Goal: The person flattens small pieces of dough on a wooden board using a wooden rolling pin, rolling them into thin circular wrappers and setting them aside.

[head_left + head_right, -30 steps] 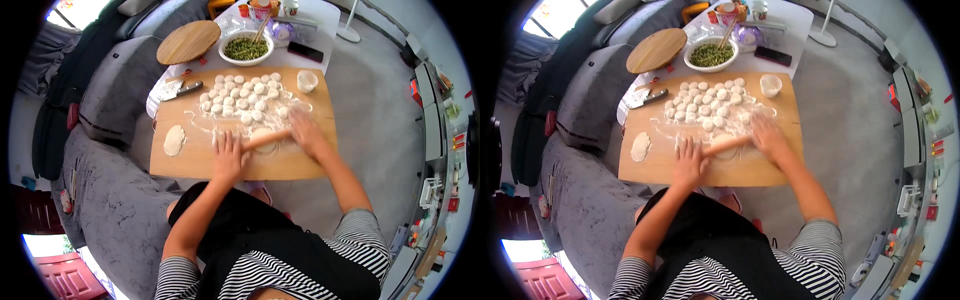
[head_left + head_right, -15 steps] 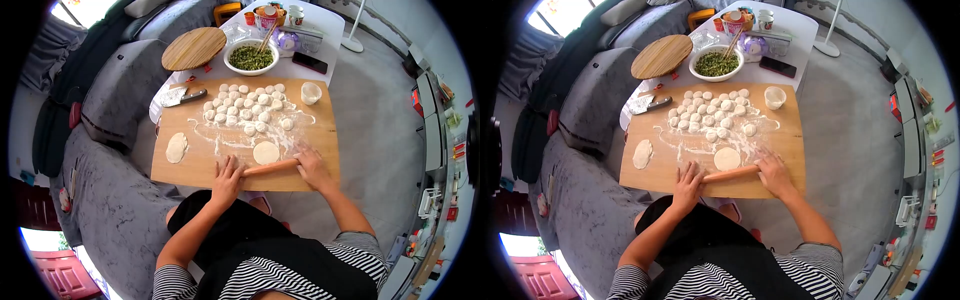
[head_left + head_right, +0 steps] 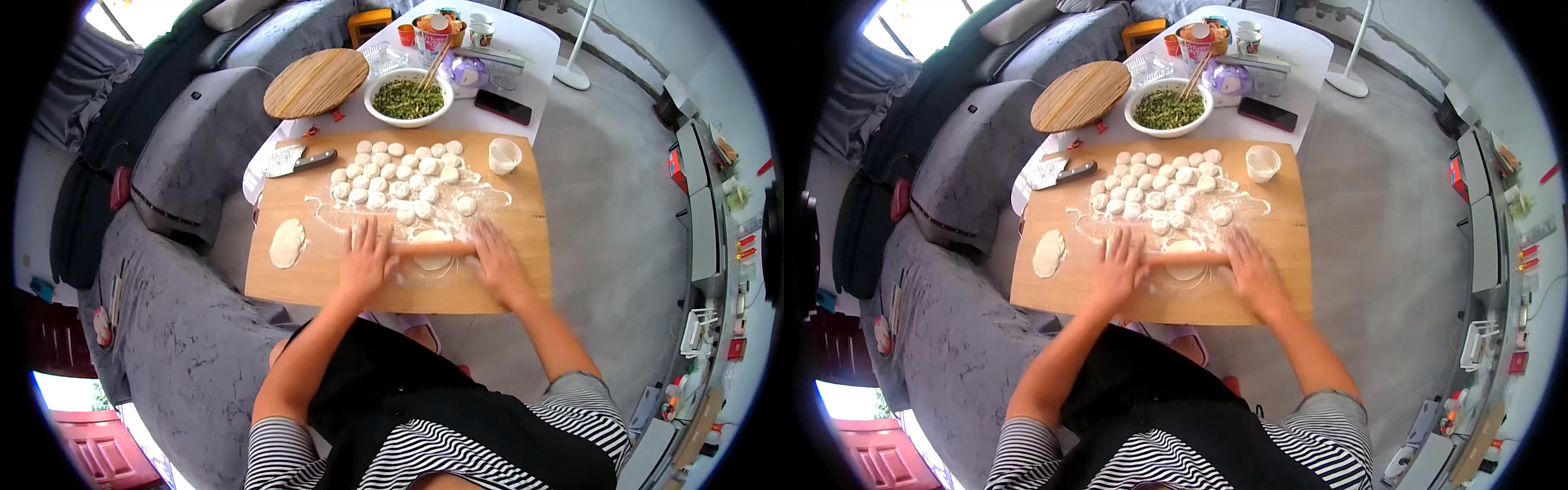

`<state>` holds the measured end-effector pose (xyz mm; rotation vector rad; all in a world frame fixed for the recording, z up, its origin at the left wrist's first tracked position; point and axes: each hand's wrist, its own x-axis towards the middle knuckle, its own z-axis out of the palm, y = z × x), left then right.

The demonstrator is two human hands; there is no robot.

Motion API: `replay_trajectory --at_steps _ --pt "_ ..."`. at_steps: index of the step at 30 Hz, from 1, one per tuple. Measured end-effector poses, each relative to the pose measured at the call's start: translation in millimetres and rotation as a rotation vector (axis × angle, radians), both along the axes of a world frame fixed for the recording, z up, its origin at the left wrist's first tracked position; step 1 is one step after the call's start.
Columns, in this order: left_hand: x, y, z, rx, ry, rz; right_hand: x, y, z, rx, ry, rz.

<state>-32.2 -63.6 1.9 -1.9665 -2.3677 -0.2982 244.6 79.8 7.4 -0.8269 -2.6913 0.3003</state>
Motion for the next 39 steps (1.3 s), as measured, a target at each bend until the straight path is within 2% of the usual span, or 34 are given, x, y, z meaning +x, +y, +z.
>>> replay_trajectory --at_steps 2,8,11,13,18,20,21,22,23,24,25,27,29,31,36,38,39 --pt "15.1 -28.7 3.9 0.013 -0.019 -0.111 13.4 -22.4 2.5 0.009 -0.025 0.025" --pt "-5.9 20.3 5.5 0.014 0.005 -0.015 -24.1 6.5 6.1 -0.062 0.075 -0.125" --pt "-4.0 -5.8 -1.9 0.014 0.001 -0.046 -1.7 -15.4 -9.2 -0.031 0.058 0.023" --pt "3.9 -34.2 -0.8 0.06 -0.108 -0.088 0.2 -28.7 3.6 0.024 0.153 0.048" --pt "-1.4 -41.6 13.4 0.151 -0.048 -0.154 -1.7 -32.3 11.3 -0.169 0.262 -0.067" --pt "3.3 -27.1 32.2 0.44 -0.174 0.008 0.7 -21.4 3.5 -0.176 0.272 -0.14" --pt "6.4 -17.7 33.9 0.446 -0.168 0.015 3.5 -14.7 0.8 -0.185 0.279 -0.217" --pt "12.1 -6.9 34.8 0.448 -0.262 0.026 6.0 -9.0 1.8 -0.182 0.284 -0.203" --pt "17.7 3.2 35.4 0.452 -0.35 0.047 5.9 -3.1 2.9 -0.187 0.341 -0.323" --pt "25.0 17.3 25.6 0.356 -0.425 0.046 3.8 3.4 2.4 -0.197 0.397 -0.434" --pt "34.7 32.2 14.8 0.26 -0.503 0.051 3.2 10.0 -3.9 -0.205 0.401 -0.396" --pt "50.8 56.0 6.9 0.31 -0.399 -0.007 4.3 21.9 -19.8 -0.09 0.487 -0.457" --pt "60.6 72.7 17.1 0.309 -0.294 0.055 4.2 25.5 -26.5 -0.078 0.493 -0.454" --pt "63.9 81.6 26.3 -0.061 -0.519 0.26 3.4 22.9 -25.8 -0.073 0.486 -0.482" --pt "60.7 84.3 23.4 -0.145 -0.5 0.21 3.7 23.2 -22.6 -0.108 0.482 -0.504" --pt "66.5 78.9 8.9 0.113 -0.374 0.109 3.8 24.1 -26.1 -0.111 0.463 -0.518" --pt "69.5 78.5 9.5 0.107 -0.377 0.106 5.2 24.0 -27.9 -0.107 0.445 -0.526"
